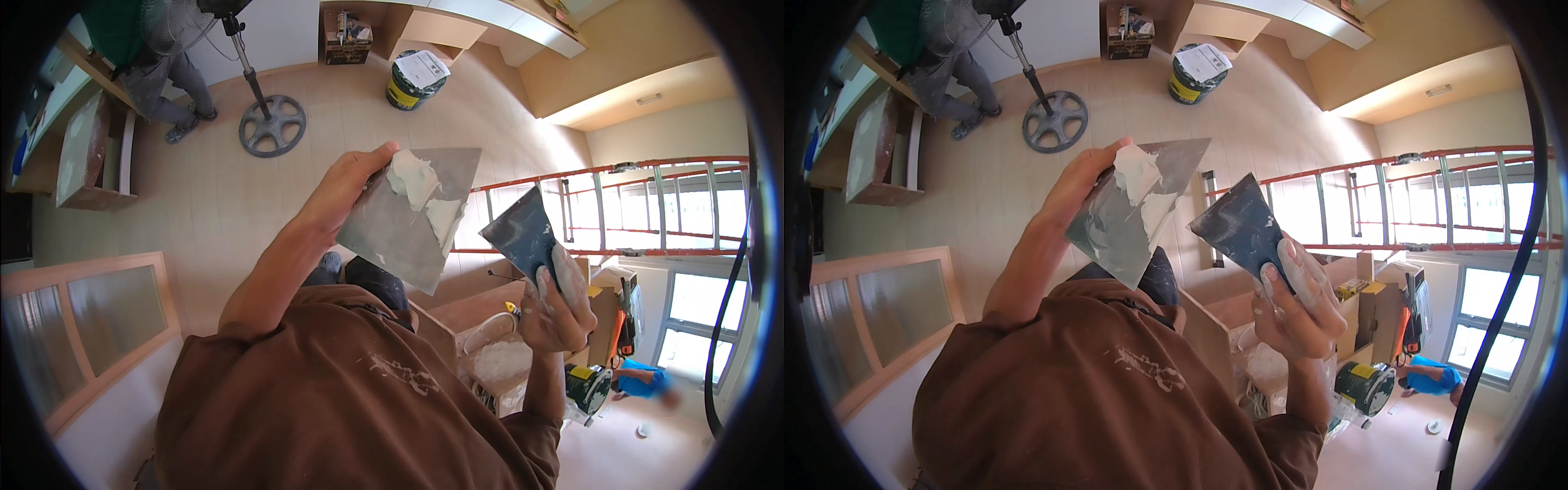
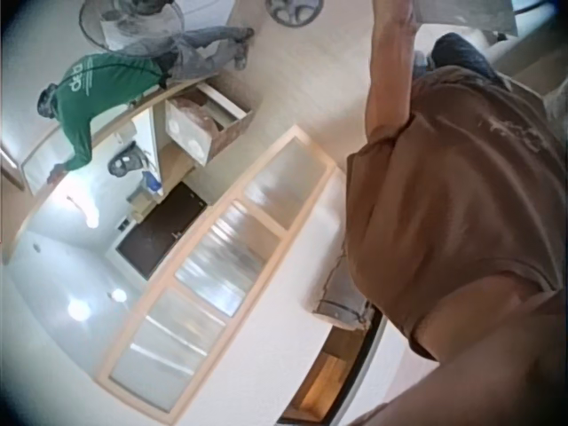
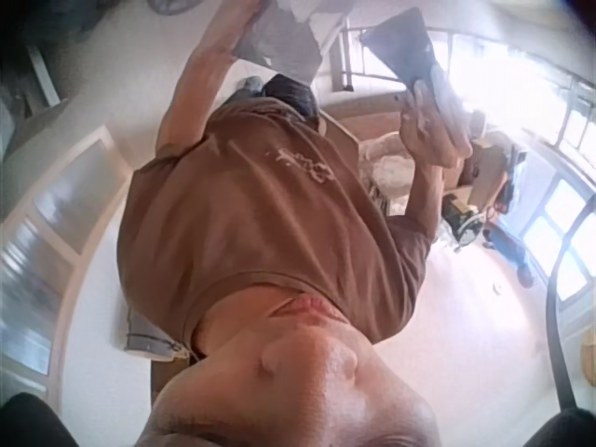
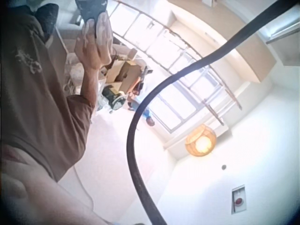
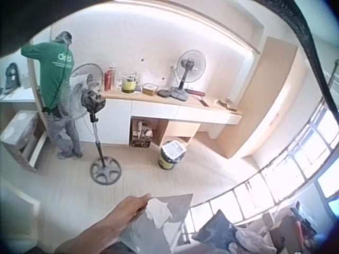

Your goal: The person scoops white joint compound from a hawk onto a putty knife and applies it to a ceiling corner. They repeatedly load the knife and smooth the compound along the joint between the ceiling and wall.

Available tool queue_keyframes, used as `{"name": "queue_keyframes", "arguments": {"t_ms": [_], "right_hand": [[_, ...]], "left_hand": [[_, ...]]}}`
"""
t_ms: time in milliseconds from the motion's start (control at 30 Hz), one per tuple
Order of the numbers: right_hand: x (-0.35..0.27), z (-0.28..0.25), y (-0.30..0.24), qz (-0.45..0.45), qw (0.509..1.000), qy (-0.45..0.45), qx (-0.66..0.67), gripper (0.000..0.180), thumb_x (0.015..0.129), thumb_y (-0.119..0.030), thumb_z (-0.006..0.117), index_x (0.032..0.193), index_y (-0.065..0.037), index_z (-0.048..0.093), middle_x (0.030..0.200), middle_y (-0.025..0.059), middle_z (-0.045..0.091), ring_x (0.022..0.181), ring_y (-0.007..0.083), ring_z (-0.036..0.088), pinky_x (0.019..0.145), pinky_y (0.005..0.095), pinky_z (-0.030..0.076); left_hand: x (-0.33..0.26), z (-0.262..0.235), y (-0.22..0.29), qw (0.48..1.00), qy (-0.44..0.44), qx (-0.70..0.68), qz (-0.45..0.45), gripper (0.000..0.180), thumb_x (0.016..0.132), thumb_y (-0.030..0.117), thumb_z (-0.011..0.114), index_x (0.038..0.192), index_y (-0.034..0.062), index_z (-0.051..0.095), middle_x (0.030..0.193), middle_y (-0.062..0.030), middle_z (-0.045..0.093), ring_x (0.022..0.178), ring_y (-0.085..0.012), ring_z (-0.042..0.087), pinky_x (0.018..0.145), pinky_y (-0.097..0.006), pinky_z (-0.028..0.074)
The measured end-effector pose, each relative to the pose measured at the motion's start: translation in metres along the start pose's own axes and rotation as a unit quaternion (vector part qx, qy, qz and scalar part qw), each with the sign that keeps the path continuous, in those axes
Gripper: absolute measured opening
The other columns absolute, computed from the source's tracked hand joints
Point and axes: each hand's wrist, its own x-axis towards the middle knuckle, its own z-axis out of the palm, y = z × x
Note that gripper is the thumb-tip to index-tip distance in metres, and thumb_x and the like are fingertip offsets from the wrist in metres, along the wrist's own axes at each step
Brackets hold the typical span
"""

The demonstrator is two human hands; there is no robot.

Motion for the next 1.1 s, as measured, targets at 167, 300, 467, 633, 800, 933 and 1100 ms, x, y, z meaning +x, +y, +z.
{"name": "queue_keyframes", "arguments": {"t_ms": [167, 300, 467, 633, 800, 933, 1100], "right_hand": [[0.012, 0.030, 0.032, 0.031, 0.994, 0.099, -0.018, 0.014, 0.070, 0.006, 0.065, 0.084, 0.005, 0.068, 0.104, 0.0262, 0.063, 0.094, 0.0357, 0.065, 0.082, 0.0385, 0.055], [0.028, 0.054, 0.069, -0.026, 0.988, 0.152, 0.007, 0.009, 0.075, 0.014, 0.063, 0.082, 0.009, 0.064, 0.100, 0.0231, 0.062, 0.086, 0.0319, 0.068, 0.076, 0.0335, 0.060], [0.053, 0.085, 0.128, -0.023, 0.956, 0.273, 0.103, 0.005, 0.084, 0.006, 0.058, 0.085, 0.008, 0.053, 0.084, 0.0265, 0.062, 0.076, 0.0314, 0.066, 0.058, 0.0369, 0.057], [0.081, 0.082, 0.196, -0.048, 0.969, 0.134, 0.203, 0.027, 0.082, -0.001, 0.064, 0.103, -0.001, 0.046, 0.089, 0.0175, 0.055, 0.081, 0.0334, 0.064, 0.065, 0.0424, 0.057], [0.106, 0.101, 0.261, -0.115, 0.937, 0.163, 0.286, 0.023, 0.073, 0.004, 0.070, 0.092, -0.003, 0.059, 0.097, 0.0171, 0.062, 0.094, 0.0404, 0.064, 0.080, 0.0467, 0.057], [0.118, 0.112, 0.296, -0.092, 0.965, 0.176, 0.171, 0.028, 0.072, 0.007, 0.070, 0.097, -0.002, 0.060, 0.100, 0.0153, 0.062, 0.096, 0.0393, 0.064, 0.079, 0.0444, 0.058], [0.135, 0.121, 0.336, -0.089, 0.961, 0.218, 0.145, 0.031, 0.074, 0.012, 0.061, 0.102, 0.000, 0.059, 0.103, 0.0194, 0.061, 0.095, 0.0402, 0.064, 0.080, 0.0476, 0.057]], "left_hand": [[0.033, 0.005, 0.014, 0.999, 0.022, -0.021, -0.025, 0.036, 0.093, 0.036, 0.052, 0.090, 0.0033, 0.066, 0.082, -0.0012, 0.065, 0.068, -0.0060, 0.060, 0.061, -0.021, 0.046], [0.072, 0.011, 0.027, 0.999, 0.005, -0.027, -0.043, 0.036, 0.094, 0.036, 0.052, 0.089, 0.0033, 0.065, 0.082, -0.0009, 0.065, 0.068, -0.0060, 0.060, 0.061, -0.021, 0.046], [0.132, 0.029, 0.044, 0.998, 0.010, -0.041, -0.043, 0.036, 0.094, 0.037, 0.052, 0.090, 0.0031, 0.065, 0.082, -0.0011, 0.064, 0.069, -0.0058, 0.059, 0.062, -0.021, 0.046], [0.202, 0.043, 0.063, 0.998, -0.004, -0.056, -0.022, 0.034, 0.093, 0.036, 0.054, 0.092, 0.0034, 0.065, 0.084, -0.0011, 0.065, 0.072, -0.0061, 0.060, 0.063, -0.021, 0.047], [0.258, 0.068, 0.081, 0.995, 0.009, -0.099, -0.026, 0.036, 0.095, 0.032, 0.047, 0.107, 0.0014, 0.061, 0.097, -0.0043, 0.064, 0.082, -0.0090, 0.062, 0.071, -0.024, 0.050], [0.296, 0.085, 0.096, 0.987, 0.006, -0.155, -0.029, 0.026, 0.090, 0.030, 0.059, 0.097, 0.0055, 0.064, 0.087, -0.0020, 0.065, 0.072, -0.0085, 0.061, 0.064, -0.023, 0.049], [0.339, 0.094, 0.112, 0.990, 0.018, -0.140, -0.017, 0.027, 0.089, 0.031, 0.060, 0.098, 0.0052, 0.064, 0.087, -0.0023, 0.065, 0.072, -0.0086, 0.061, 0.063, -0.023, 0.049]]}}
